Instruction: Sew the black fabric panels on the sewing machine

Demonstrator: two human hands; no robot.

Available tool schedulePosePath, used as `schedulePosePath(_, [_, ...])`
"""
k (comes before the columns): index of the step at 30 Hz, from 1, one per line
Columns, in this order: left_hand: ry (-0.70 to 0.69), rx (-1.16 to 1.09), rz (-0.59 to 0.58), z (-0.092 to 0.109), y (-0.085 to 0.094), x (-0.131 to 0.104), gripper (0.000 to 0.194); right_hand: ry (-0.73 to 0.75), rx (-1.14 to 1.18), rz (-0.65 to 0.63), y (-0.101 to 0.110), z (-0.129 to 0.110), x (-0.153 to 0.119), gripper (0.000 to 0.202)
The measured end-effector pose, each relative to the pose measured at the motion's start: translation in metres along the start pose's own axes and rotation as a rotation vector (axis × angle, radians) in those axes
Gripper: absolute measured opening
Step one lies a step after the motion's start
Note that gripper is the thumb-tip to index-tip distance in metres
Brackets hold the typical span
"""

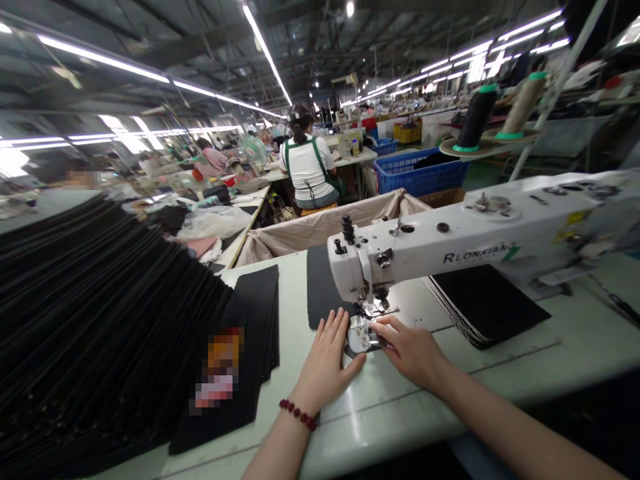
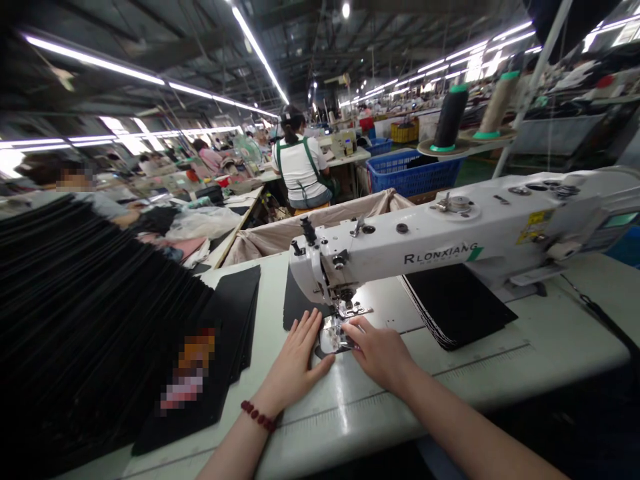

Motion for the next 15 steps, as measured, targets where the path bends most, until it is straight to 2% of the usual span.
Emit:
schedulePosePath(5, [0.001,0.005,0.016,-0.003,-0.003,0.0,0.074,-0.006,0.019,0.004,0.004,-0.002,0.0,0.046])
schedulePosePath(8, [0.004,0.03,0.052,0.001,0.006,0.0,0.074,-0.008,0.043,0.01,0.007,-0.002,-0.001,0.045])
schedulePosePath(12, [0.191,0.082,0.151,0.003,0.032,-0.005,0.054,-0.016,0.094,0.031,0.01,0.001,-0.004,0.045])
schedulePosePath(15, [0.268,0.114,0.182,0.014,0.038,-0.018,0.052,-0.011,0.114,0.055,0.014,0.003,-0.004,0.043])
Point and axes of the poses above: each hand's wrist, its own x-axis towards the middle knuckle, its own y-axis out of the back of the hand, z = x × y, the point moved 9 cm from there along x, towards the middle knuckle, and after that the axes turned 1 degree about -x, right-handed, at the moved point
